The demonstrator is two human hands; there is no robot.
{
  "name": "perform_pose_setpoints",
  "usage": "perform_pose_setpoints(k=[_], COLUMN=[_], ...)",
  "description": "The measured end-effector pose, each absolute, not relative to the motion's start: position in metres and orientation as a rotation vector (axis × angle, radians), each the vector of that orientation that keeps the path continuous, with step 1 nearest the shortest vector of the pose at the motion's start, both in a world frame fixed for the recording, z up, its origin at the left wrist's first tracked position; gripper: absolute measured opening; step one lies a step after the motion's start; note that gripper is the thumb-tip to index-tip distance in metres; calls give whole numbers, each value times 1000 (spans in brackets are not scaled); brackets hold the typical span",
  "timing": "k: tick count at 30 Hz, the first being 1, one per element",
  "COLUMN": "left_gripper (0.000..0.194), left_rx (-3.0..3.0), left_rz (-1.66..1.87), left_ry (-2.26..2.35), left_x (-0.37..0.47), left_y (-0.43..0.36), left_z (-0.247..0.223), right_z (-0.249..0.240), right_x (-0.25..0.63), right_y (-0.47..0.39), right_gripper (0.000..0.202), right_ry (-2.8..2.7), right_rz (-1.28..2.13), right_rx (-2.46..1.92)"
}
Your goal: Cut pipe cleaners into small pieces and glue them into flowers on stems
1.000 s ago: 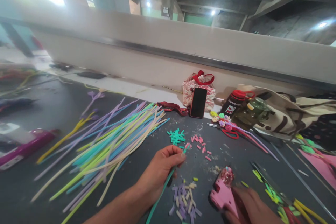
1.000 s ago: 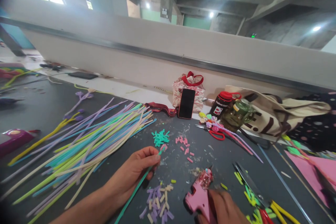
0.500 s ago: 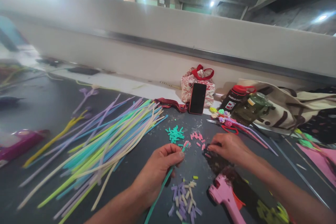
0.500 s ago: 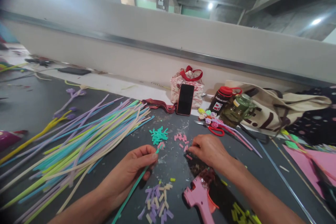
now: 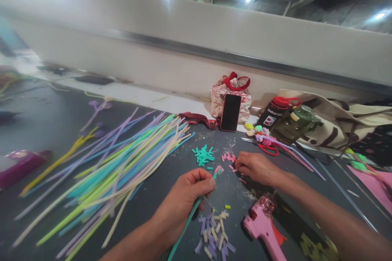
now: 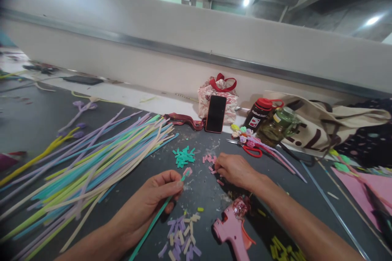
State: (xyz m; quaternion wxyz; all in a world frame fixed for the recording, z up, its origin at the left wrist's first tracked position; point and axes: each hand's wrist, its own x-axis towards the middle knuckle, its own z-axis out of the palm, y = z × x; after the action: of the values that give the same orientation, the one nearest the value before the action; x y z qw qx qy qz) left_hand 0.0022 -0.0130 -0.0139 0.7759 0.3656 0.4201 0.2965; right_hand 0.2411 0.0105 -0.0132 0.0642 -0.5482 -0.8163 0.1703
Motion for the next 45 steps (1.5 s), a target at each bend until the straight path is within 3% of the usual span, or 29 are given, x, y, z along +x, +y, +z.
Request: perform_pose_setpoints(k=[17, 21, 26, 36, 45], left_gripper=[17, 16, 14, 19, 16], left_rx=[696, 688, 713, 781, 811], left_rz=[664, 680, 703, 655, 651], left_ry=[824, 806, 798, 872, 863], left_x=[1, 1, 1, 2, 2], left_y=[-11, -11, -10, -11, -10], left_z=[-16, -18, -20, -18, -23], right_z=[9, 19, 36, 46, 57], right_x=[218, 206, 195, 188, 186], right_y=[-1, -8, -16, -14, -18], right_gripper=[22, 11, 9, 10, 15], right_ry=[-1933, -1777, -1876, -2345, -2374], right_rz=[1210, 1339, 1215, 576, 675], right_rx=[-1467, -1407, -1394, -1421, -1335])
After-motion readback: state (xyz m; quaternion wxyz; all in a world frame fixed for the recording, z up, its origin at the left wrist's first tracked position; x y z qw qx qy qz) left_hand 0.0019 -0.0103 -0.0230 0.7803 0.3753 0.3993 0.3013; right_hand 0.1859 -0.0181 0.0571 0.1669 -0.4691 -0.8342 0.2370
